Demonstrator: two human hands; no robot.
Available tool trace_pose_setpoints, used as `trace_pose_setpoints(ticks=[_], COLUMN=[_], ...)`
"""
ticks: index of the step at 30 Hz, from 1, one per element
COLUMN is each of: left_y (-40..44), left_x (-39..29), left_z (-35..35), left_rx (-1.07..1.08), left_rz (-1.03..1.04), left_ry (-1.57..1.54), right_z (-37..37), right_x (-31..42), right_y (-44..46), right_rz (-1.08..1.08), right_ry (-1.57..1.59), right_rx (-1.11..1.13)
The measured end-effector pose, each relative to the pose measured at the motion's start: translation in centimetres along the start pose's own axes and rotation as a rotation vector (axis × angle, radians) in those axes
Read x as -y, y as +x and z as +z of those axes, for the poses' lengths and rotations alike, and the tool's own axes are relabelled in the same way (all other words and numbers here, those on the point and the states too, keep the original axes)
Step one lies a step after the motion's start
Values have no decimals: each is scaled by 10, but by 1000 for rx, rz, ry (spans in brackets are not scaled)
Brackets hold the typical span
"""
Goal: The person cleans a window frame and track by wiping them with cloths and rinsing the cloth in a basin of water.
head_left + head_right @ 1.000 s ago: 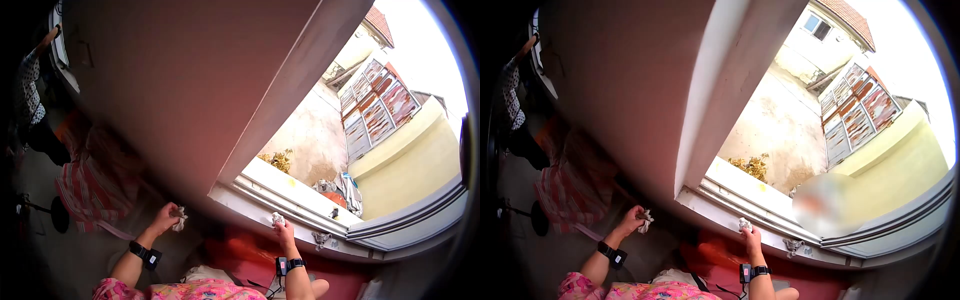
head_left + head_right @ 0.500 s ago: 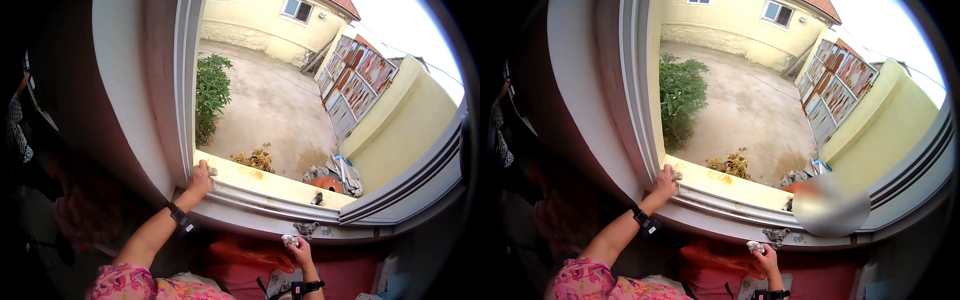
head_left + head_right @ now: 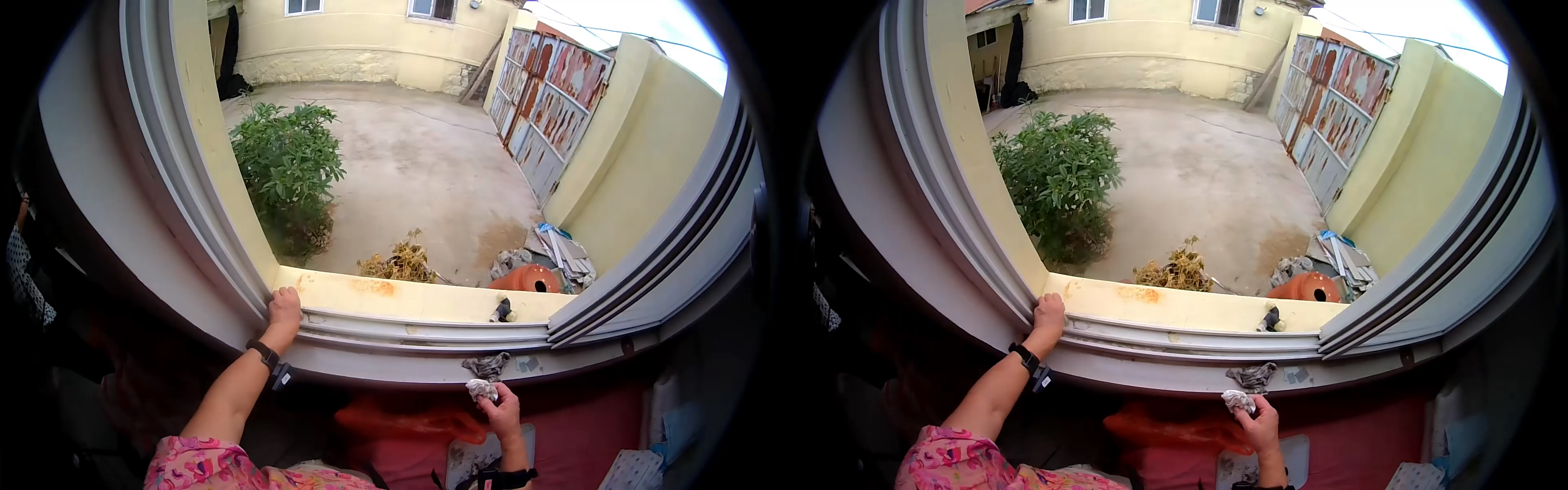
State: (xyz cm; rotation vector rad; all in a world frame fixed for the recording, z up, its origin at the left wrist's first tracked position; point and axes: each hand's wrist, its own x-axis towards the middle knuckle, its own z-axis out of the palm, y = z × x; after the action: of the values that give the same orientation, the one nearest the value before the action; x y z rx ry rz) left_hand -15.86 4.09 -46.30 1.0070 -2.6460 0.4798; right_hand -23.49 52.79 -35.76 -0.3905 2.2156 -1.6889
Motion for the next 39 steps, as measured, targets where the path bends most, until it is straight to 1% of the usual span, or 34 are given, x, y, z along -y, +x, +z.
trace_pose_setpoints(ticks=[1,2,4,6,8,10,11,12,14,17,18,21,22,24,25,27,30,31,32,34,36,39], left_y=[2,2,0,0,0,0,0,1,1,2,2,1,-1,-3,-6,-7,-7,-6,-5,-2,2,10], left_x=[3,4,5,7,3,-2,-3,-5,-4,-9,-9,-15,-18,-19,-24,-45,-68,-72,-72,-71,-72,-80], left_z=[0,-11,-39,-31,-29,-32,-31,-28,-22,-22,-20,-28,-28,-31,-31,-51,-53,-44,-53,-79,-72,-75], left_rx=[92,87,352,356,419,428,428,426,397,357,357,294,296,265,267,299,326,322,326,384,400,440], left_rz=[22,20,-117,-131,-137,-129,-165,-200,-192,-311,-303,-375,-369,-256,-252,-173,-171,-224,-225,-173,-154,-133], left_ry=[-23,-23,-182,-200,-130,-119,-104,-90,-100,-185,-187,-276,-275,-291,-288,-315,-336,-334,-335,-395,-368,-374], right_z=[0,-2,-6,-10,-14,-18,-20,-22,-27,-35,-36,-40,-41,-42,-43,-43,-42,-41,-41,-41,-39,-40], right_x=[6,5,-3,-4,1,2,2,2,4,3,6,20,22,23,22,22,24,26,26,25,25,27], right_y=[-1,0,-1,0,-2,-5,-8,-9,-14,-22,-26,-35,-38,-39,-40,-40,-39,-39,-38,-38,-39,-38], right_rz=[-18,-23,-13,-18,-29,-4,26,23,-1,-5,-2,-9,-12,-17,-15,-13,-5,5,14,0,-8,40], right_ry=[-7,-6,-20,-47,-97,-105,-107,-110,-126,-123,-124,-148,-125,-99,-92,-86,-96,-115,-134,-127,-117,-116], right_rx=[12,11,4,-19,-30,-42,-47,-54,-62,-88,-96,-95,-95,-98,-90,-88,-65,-63,-60,-50,-47,-44])
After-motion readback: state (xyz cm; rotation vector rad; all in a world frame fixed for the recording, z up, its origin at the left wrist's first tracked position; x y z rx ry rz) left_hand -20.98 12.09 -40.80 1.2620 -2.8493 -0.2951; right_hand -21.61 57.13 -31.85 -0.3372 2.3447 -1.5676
